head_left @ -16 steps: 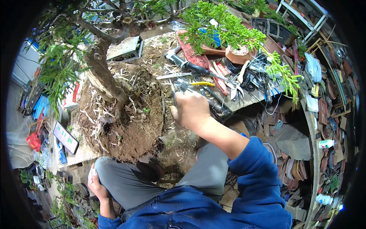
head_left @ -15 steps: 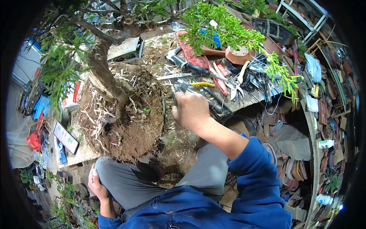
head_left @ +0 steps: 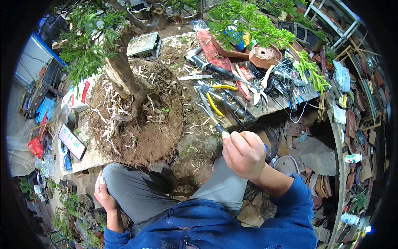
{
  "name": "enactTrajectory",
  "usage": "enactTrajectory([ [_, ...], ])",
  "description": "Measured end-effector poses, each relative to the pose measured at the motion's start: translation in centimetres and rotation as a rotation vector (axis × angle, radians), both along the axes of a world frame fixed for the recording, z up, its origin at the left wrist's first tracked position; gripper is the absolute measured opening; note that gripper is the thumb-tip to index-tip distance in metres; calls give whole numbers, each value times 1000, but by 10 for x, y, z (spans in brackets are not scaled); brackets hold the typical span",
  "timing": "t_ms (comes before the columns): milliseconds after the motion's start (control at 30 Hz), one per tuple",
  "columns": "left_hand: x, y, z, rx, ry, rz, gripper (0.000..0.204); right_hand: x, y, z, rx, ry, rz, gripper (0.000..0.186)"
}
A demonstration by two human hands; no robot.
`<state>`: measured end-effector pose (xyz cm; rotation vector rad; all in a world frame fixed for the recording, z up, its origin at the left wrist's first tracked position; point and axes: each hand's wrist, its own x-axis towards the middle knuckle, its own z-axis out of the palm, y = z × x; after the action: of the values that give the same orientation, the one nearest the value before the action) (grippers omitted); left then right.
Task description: The person uses a chisel and pliers to carve and shape the trunk and branches of a bonsai tree. They remove bark and wood to refine the tree's structure and then trim small branches with pliers.
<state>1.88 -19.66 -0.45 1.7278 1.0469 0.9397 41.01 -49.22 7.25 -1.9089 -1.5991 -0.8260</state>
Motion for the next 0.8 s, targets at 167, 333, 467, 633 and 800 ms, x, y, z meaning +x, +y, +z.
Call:
enactTrajectory([
  [167, 9, -5, 6, -10, -21, -17, 51, -15, -32, -1, 97, 74, 6, 33],
  [333, 11, -14, 8, 2, 19, 75, 46, -45, -85, -21, 219, 1663, 188, 55],
  [467, 12, -17, 8, -25, -31, 53, 45, -108, -109, -90, -234, 2473, 283, 22],
  [633, 35, -8, 41, -58, -29, -101, 39, -146, -155, -140, -6, 2356, -207, 26],
  [800, 91, 16, 105, 513, -191, -199, 32, -128, -188, -121, -80, 2242, -389, 33],
])
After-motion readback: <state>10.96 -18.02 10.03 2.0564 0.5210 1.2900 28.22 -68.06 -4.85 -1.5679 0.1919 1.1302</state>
